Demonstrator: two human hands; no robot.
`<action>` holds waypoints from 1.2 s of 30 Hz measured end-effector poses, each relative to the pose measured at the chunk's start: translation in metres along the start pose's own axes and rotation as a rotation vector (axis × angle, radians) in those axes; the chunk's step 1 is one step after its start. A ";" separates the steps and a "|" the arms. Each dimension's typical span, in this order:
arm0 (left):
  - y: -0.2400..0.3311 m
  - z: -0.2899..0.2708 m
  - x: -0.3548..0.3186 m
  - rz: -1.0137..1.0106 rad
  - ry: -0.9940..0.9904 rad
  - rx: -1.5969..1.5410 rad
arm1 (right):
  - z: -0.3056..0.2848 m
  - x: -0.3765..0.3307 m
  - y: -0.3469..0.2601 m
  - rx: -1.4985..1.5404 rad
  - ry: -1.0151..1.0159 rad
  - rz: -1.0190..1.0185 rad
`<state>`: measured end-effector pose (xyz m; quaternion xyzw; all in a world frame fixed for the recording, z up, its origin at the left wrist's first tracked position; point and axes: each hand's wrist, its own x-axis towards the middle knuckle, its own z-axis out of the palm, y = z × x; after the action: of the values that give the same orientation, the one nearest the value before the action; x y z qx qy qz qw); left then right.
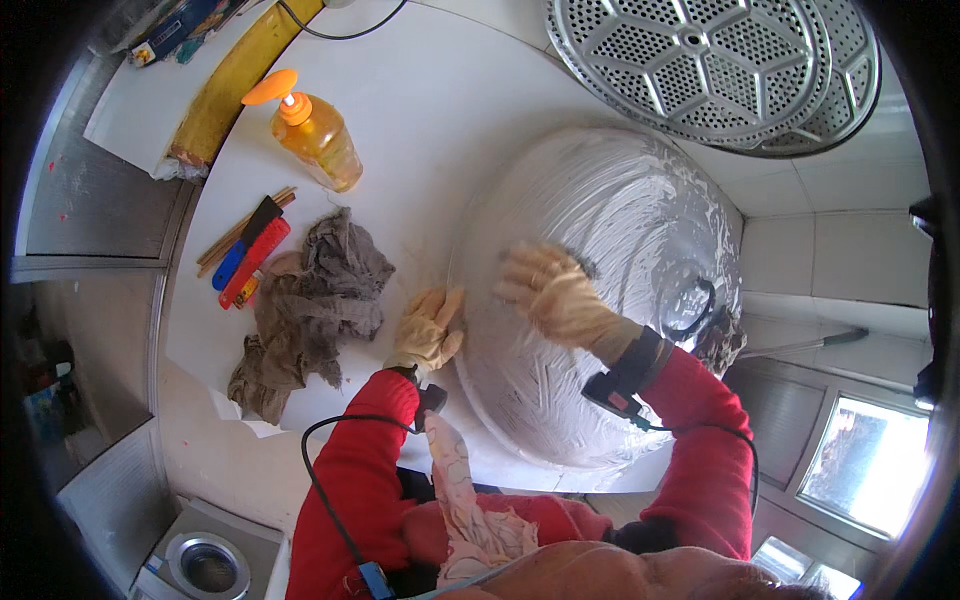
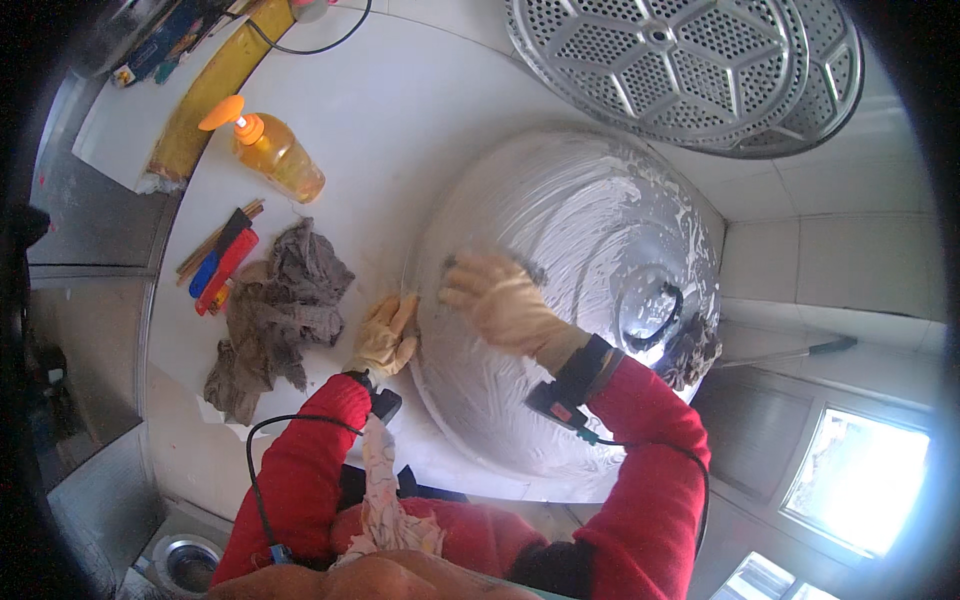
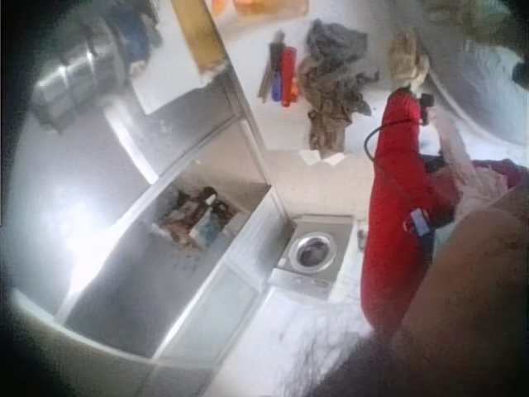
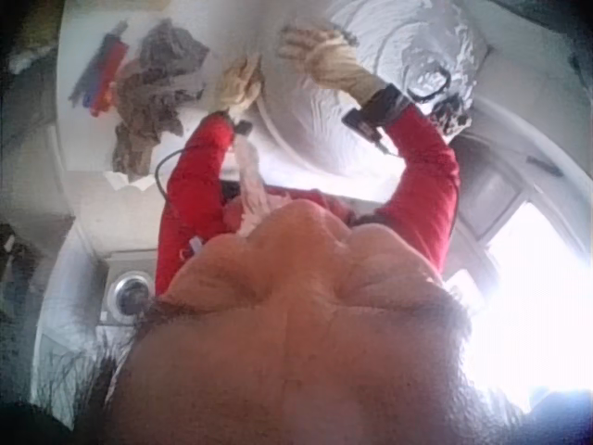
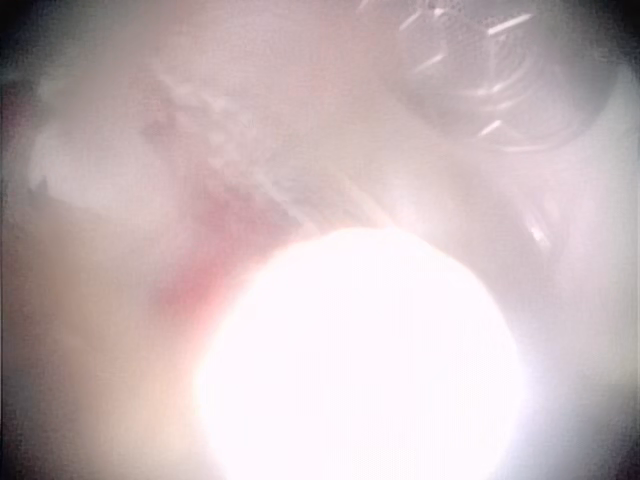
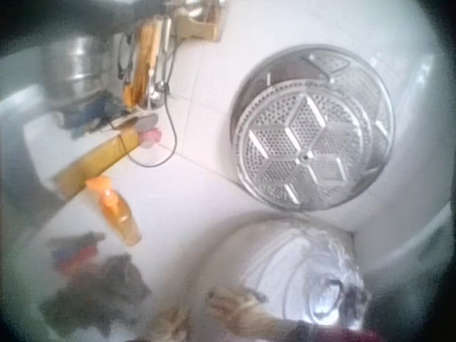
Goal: The person scrubs a large metal bowl with a soapy cloth, repeatedly dipping the cloth into a bucket of water and wringing it out. The person continues scrubbing the bowl's surface until the clip ends.
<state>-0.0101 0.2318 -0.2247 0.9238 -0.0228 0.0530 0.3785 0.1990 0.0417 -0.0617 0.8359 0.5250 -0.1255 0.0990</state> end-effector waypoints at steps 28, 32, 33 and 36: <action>0.004 -0.002 0.001 0.007 0.003 0.054 | 0.018 -0.012 0.008 0.091 0.126 -0.065; 0.002 -0.002 0.001 0.015 0.019 0.033 | 0.012 0.010 0.098 0.568 0.566 0.346; 0.001 -0.002 0.002 -0.002 -0.007 0.017 | 0.006 0.012 0.102 0.118 0.523 0.474; 0.000 0.000 0.002 0.043 0.039 -0.017 | 0.012 0.017 0.071 0.142 0.309 0.204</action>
<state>-0.0085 0.2320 -0.2247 0.9187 -0.0357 0.0791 0.3853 0.2689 0.0228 -0.0759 0.8989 0.4366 -0.0219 -0.0296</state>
